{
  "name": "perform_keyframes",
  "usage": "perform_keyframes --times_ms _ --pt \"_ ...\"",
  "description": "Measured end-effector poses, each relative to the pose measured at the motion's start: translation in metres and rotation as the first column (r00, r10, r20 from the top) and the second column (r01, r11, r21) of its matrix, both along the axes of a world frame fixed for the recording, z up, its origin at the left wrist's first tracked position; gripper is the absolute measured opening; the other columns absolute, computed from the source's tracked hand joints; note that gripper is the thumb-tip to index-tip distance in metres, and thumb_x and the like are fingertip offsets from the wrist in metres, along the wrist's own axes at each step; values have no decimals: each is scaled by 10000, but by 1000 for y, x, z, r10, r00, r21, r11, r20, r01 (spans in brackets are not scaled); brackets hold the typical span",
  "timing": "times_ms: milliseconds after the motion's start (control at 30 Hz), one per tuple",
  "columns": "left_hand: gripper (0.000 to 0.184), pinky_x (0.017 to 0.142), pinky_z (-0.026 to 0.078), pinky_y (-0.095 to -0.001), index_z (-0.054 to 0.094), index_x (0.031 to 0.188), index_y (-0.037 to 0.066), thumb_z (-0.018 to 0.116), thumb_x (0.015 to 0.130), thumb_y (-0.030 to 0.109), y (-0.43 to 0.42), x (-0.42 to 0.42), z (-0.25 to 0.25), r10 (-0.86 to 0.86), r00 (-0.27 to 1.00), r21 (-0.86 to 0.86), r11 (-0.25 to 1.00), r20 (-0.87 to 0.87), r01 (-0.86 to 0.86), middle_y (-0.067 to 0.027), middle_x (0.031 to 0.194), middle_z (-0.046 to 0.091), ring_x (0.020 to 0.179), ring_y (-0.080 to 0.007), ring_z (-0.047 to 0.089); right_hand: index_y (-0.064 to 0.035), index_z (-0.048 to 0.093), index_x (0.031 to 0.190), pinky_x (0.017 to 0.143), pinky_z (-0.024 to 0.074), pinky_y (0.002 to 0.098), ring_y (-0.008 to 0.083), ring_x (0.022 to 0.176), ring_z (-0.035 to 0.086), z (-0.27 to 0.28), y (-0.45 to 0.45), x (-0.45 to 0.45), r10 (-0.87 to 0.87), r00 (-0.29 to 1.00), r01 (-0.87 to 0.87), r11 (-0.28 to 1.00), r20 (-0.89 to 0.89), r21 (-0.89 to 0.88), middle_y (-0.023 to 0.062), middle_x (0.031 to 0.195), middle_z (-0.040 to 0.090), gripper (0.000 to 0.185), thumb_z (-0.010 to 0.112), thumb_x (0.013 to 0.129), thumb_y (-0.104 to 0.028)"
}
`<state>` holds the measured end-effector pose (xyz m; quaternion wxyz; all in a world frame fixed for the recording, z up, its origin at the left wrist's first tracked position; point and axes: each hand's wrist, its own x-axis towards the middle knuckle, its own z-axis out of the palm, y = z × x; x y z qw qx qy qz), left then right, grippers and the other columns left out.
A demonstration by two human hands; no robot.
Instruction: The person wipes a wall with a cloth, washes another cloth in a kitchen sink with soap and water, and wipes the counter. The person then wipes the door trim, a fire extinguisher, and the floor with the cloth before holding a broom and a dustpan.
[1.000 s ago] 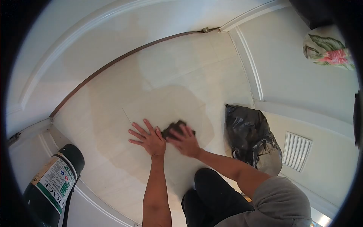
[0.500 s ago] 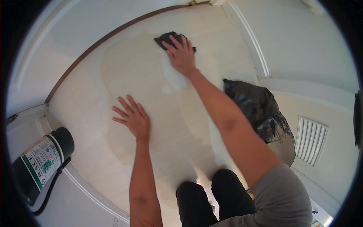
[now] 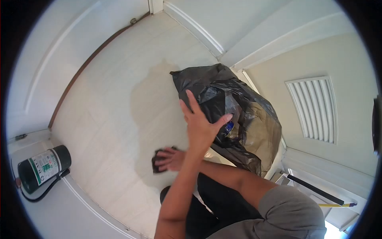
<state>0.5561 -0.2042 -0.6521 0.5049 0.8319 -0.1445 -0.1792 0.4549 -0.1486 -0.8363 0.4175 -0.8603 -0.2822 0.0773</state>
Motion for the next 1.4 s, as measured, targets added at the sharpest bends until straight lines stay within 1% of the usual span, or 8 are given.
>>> perform_keyframes --times_ms 33,167,333,433,633,1000,1167,1400 --pt "882 948 371 -470 217 1398 12 740 729 248 -9 -13 4 -5 1000 84 996 22 3 -253 1425 217 1236 -405 374 -251 390 1349 1108 112 508 277 1384 156 -3 -14 -2 -61 987 98 961 147 -260 -14 1479 258 450 451 905 -285" --pt "450 852 454 -400 473 1187 -44 494 740 0 3 -30 -58 -8 999 28 1000 -34 9 -253 1142 527 999 -400 567 -206 425 1330 1101 181 446 279 1373 173 24 -64 -51 -321 836 469 840 -444 275 -6 1481 251 389 403 944 -249" --pt "389 791 528 -399 545 1085 -41 452 713 26 75 12 -15 136 528 -296 698 -838 -652 -162 1004 606 938 -289 600 -157 395 1360 1122 141 436 309 1328 274 -11 -142 -201 -522 705 539 834 -480 -116 86 1432 323 494 482 905 -327" --pt "418 842 505 -454 543 1082 -45 495 702 124 152 31 -22 1 475 -396 551 -880 -735 -191 1050 595 934 -317 593 -279 378 1367 1041 115 647 332 1347 230 40 -201 -229 -552 826 442 508 115 -739 57 1472 265 521 499 869 -374" --pt "493 868 492 -410 540 1120 -52 503 726 242 269 24 34 169 655 -491 533 -736 -689 -177 1065 610 931 -306 601 -154 432 1332 1026 94 665 494 1314 142 3 -254 -98 -869 162 832 -134 467 -539 181 1451 243 498 457 852 -285" --pt "405 845 499 -404 555 1091 -40 475 775 201 270 64 81 370 664 -441 527 -650 -726 -173 1060 614 937 -301 602 -175 395 1364 1074 109 598 443 1354 115 -3 -212 222 -493 786 614 696 374 -373 73 1487 231 468 367 913 -298" --pt "368 835 502 -401 562 1078 -34 462 797 182 244 94 80 339 677 -452 543 -653 -708 -172 1057 615 939 -299 602 -52 398 1335 1072 196 524 360 1353 176 -6 -275 226 -852 317 909 147 417 -389 101 1472 214 467 373 918 -260" --pt "321 820 506 -397 572 1060 -26 445 829 156 175 149 59 160 703 -524 557 -693 -644 -170 1054 618 942 -297 603 -94 417 1328 1068 213 513 343 1301 272 1 -302 23 -827 348 903 167 442 -397 66 1381 363 468 457 874 -200"
